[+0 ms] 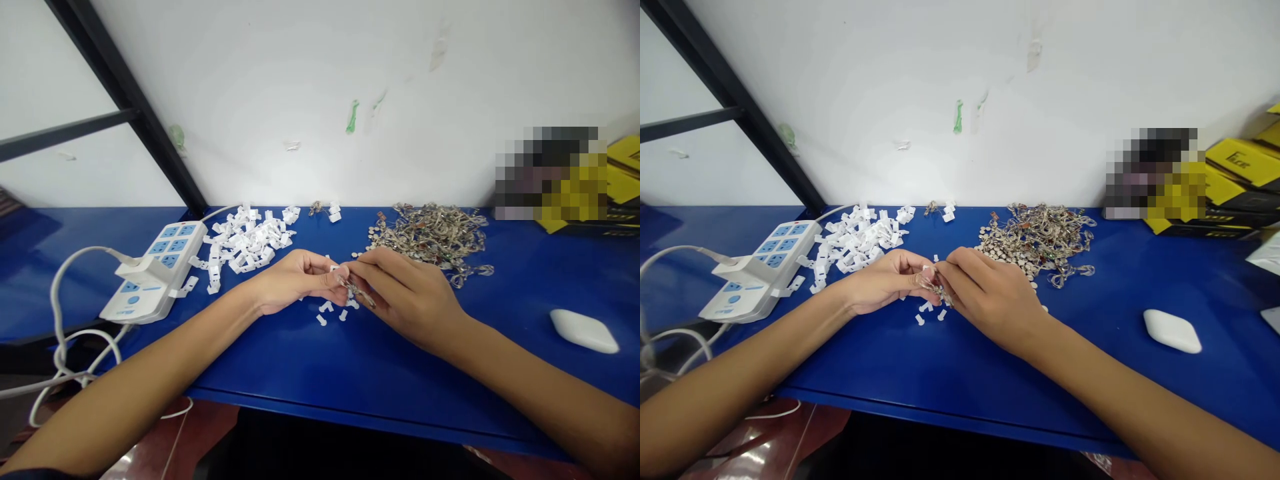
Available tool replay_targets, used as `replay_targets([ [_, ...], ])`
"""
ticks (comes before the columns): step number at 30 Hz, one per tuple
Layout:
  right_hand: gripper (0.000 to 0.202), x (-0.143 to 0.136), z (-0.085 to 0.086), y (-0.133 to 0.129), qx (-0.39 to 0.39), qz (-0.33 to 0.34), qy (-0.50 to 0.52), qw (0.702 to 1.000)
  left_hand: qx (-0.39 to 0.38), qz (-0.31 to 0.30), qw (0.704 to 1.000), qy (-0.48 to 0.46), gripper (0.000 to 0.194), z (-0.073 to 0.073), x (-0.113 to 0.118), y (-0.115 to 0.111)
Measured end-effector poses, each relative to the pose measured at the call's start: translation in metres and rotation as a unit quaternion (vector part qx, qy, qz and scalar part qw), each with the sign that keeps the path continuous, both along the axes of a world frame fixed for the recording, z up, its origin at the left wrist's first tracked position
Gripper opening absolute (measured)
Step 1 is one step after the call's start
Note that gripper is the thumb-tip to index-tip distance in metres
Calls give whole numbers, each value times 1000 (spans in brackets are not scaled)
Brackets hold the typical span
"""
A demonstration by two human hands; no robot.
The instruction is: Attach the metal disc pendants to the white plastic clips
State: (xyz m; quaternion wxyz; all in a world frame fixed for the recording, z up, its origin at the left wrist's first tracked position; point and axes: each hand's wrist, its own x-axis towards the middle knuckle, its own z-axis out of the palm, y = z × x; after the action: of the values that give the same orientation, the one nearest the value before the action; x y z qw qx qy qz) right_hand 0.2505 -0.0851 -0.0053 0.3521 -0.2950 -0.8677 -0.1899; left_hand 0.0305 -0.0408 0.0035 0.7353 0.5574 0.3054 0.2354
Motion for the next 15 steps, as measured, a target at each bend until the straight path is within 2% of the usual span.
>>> replay_targets([
  [3,26,2,-1,5,-101,30,55,993,-3,5,1000,-23,28,0,-3,3],
  [7,28,2,1,8,-232,116,136,956,1,-60,998,-29,24,1,-9,7],
  [10,26,2,6,6,-273,136,152,940,1,-76,997,-25,24,0,-11,8],
  [15,27,0,11,1,-280,158,167,932,1,-98,995,-22,29,0,-9,7],
])
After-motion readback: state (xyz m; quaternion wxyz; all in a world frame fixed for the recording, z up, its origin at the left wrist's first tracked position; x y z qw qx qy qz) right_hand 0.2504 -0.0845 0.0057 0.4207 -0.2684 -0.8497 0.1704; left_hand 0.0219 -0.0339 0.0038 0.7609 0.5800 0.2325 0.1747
